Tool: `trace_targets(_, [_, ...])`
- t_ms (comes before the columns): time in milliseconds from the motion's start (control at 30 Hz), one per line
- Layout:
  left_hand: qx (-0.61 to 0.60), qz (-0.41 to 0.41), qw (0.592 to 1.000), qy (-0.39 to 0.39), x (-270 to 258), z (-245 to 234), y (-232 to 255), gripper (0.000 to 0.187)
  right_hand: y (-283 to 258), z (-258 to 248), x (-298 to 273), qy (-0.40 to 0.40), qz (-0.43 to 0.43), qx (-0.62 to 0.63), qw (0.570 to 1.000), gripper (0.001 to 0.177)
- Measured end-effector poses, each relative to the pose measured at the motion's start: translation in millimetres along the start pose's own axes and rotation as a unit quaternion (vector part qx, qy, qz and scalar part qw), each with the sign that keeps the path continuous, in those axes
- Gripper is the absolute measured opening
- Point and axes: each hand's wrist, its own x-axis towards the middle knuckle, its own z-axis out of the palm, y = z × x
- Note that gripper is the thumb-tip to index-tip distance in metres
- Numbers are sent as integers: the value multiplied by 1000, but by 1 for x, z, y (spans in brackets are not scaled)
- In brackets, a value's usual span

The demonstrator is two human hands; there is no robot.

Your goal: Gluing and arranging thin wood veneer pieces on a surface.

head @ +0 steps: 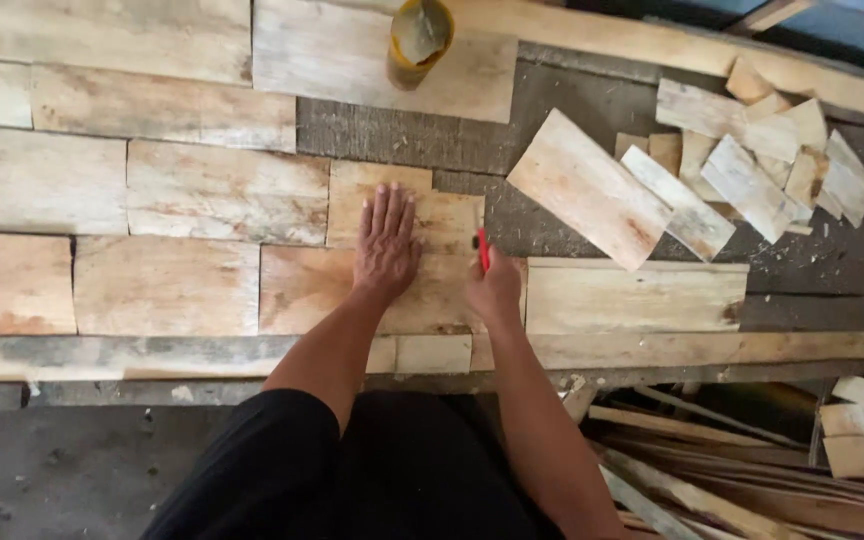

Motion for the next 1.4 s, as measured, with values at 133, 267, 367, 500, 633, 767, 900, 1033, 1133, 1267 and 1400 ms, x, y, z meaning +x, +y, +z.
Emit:
trace_targets(133, [4,21,999,47,2,2,1,72,12,28,47,14,115,93,989,40])
trace_targets(267, [-14,12,1000,21,2,-5,2,64,12,37,63,103,83,26,991,36])
trace_targets(367, [-27,12,999,33,2,-4,2,60,-11,15,68,45,183,74,979,40])
trace_targets(500, [-32,15,999,34,3,-4,2,58,56,68,94,68,129,54,988,33])
trace_targets(633, [-21,5,1000,23,3,-7,4,57,1,25,73,6,175,91,980,38])
trace_targets(767, [-15,3,1000,25,5,-8,6,57,-19,16,58,107,44,33,993,36])
trace_targets(900, [-29,8,999,34,4,-3,2,56,-26,10,50,108,4,55,993,36])
trace_targets(1033, [-23,13,999,42,2,-4,5,55,22,25,47,104,27,35,994,37])
trace_targets(1133, [-4,17,998,55,0,0,3,56,43,37,29,36,130,95,986,45])
trace_targets(1267, [-1,15,999,38,6,3,2,58,59,62,19,130,131,190,964,43])
trace_targets(1400, [-13,1,1000,21,8,-15,9,58,24,32,9,116,166,207,957,42])
